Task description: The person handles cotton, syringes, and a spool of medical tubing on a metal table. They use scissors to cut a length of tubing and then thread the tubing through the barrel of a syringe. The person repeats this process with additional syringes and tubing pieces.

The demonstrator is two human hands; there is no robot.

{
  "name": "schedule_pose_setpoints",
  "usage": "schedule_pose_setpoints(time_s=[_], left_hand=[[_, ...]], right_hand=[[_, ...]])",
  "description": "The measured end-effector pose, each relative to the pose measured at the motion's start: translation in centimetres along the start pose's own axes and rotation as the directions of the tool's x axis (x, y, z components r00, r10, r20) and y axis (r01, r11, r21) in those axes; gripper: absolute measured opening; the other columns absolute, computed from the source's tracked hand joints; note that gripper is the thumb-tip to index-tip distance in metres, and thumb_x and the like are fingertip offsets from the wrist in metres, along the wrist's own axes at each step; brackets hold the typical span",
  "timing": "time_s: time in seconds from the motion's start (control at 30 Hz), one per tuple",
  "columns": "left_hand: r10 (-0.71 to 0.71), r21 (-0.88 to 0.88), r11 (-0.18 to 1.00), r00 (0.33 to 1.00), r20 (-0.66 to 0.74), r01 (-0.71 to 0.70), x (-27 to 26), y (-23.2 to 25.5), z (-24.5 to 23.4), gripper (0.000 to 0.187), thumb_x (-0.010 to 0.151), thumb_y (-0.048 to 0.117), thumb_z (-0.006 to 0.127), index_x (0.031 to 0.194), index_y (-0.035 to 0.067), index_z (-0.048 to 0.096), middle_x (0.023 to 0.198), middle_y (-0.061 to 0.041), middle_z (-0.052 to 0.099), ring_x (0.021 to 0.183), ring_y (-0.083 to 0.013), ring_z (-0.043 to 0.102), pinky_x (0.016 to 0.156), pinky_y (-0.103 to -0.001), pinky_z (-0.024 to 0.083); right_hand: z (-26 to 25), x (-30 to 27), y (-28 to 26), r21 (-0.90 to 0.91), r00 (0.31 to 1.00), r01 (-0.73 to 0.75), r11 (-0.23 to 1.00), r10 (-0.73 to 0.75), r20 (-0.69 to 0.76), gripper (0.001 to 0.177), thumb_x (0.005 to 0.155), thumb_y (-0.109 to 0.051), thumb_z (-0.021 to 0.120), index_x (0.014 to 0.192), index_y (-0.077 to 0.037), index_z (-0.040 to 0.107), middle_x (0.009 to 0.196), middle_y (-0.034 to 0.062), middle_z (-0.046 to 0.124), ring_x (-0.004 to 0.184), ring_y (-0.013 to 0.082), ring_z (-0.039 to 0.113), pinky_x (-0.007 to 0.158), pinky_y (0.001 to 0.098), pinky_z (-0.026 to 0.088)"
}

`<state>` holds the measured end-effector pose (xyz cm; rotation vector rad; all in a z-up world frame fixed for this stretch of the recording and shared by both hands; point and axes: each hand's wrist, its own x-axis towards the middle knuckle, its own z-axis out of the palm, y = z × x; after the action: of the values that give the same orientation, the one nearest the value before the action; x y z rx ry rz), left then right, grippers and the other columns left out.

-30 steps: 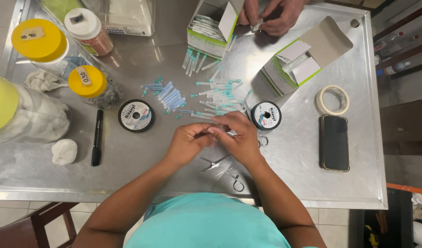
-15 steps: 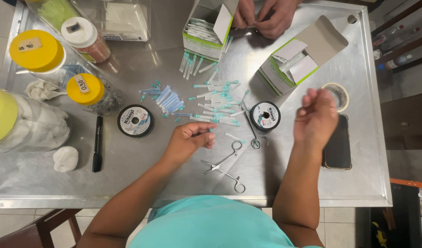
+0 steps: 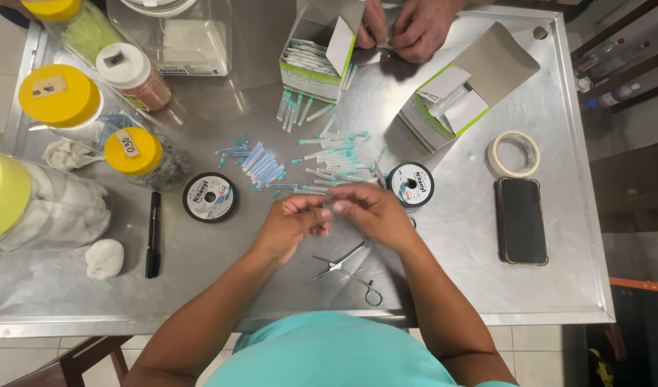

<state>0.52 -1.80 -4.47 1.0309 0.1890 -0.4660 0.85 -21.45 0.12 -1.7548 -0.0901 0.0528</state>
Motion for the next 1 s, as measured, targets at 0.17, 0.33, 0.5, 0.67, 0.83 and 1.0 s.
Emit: schedule_pose_setpoints(time_s=[0.17,0.33,0.5,0.67,0.83,1.0], left_hand=[[-0.01,0.054,0.998,0.999,0.032,0.008,-0.2,-0.4,0.1,0.027,0.086,-0.001,0.079,0.112,-0.006,0.075,0.082,-0.012,0.073,0.069,-0.0196,0.076,0.063,-0.033,0.069],[-0.037,0.032,0.999,0.999,0.033,0.035,0.1,-1.2,-0.4,0.032,0.084,-0.002,0.08,0.115,-0.008,0.072,0.082,-0.013,0.071,0.068,-0.0193,0.075,0.062,-0.031,0.068],[-0.039,0.047,0.998,0.999,0.036,0.038,0.0,-0.8,-0.2,0.03,0.084,-0.003,0.079,0.114,-0.008,0.073,0.082,-0.014,0.071,0.067,-0.02,0.075,0.062,-0.032,0.068],[-0.023,0.048,0.999,0.999,0.029,0.022,-0.2,-0.1,-0.1,0.029,0.085,-0.003,0.079,0.113,-0.008,0.074,0.081,-0.014,0.07,0.067,-0.0211,0.075,0.062,-0.033,0.068],[0.003,0.059,0.998,1.0,0.005,-0.003,-0.1,-0.1,-0.2,0.03,0.086,-0.003,0.078,0.115,-0.008,0.073,0.08,-0.014,0.07,0.068,-0.0211,0.075,0.063,-0.033,0.068],[0.039,0.053,0.998,0.999,-0.019,-0.038,0.6,0.0,-0.6,0.029,0.086,-0.003,0.078,0.115,-0.006,0.074,0.078,-0.015,0.07,0.065,-0.0222,0.074,0.062,-0.033,0.068]], right_hand=[[0.9,-0.5,-0.1,-0.132,0.995,0.068,0.989,-0.058,0.083,0.028,0.086,-0.023,0.084,0.113,-0.017,0.082,0.093,0.0097,0.076,0.087,0.0197,0.072,0.082,0.0342,0.059],[-0.4,0.2,-0.5,-0.151,0.993,0.094,0.984,-0.082,0.083,0.012,0.086,-0.015,0.085,0.097,-0.014,0.085,0.085,0.0089,0.077,0.08,0.0206,0.072,0.078,0.0352,0.057],[-1.9,0.8,0.6,0.01,0.999,-0.013,1.0,0.014,-0.044,0.006,0.094,-0.013,0.077,0.097,-0.008,0.078,0.076,0.0079,0.072,0.065,0.014,0.061,0.06,0.0257,0.05],[-4.2,1.9,1.2,0.413,0.919,-0.141,0.9,0.274,-0.284,0.007,0.105,-0.015,0.061,0.107,-0.009,0.065,0.081,0.006,0.072,0.059,0.0065,0.06,0.047,0.0136,0.046],[-4.9,1.7,-0.6,0.669,0.895,-0.028,0.743,0.317,-0.314,0.016,0.106,-0.011,0.055,0.122,-0.013,0.054,0.115,0.0116,0.077,0.091,0.0159,0.077,0.065,0.021,0.06],[-4.3,1.1,-0.5,0.19,0.924,-0.09,0.978,0.153,-0.35,0.056,0.097,0.005,0.05,0.148,-0.009,0.034,0.127,0.0162,0.067,0.107,0.0224,0.07,0.088,0.0328,0.058]])
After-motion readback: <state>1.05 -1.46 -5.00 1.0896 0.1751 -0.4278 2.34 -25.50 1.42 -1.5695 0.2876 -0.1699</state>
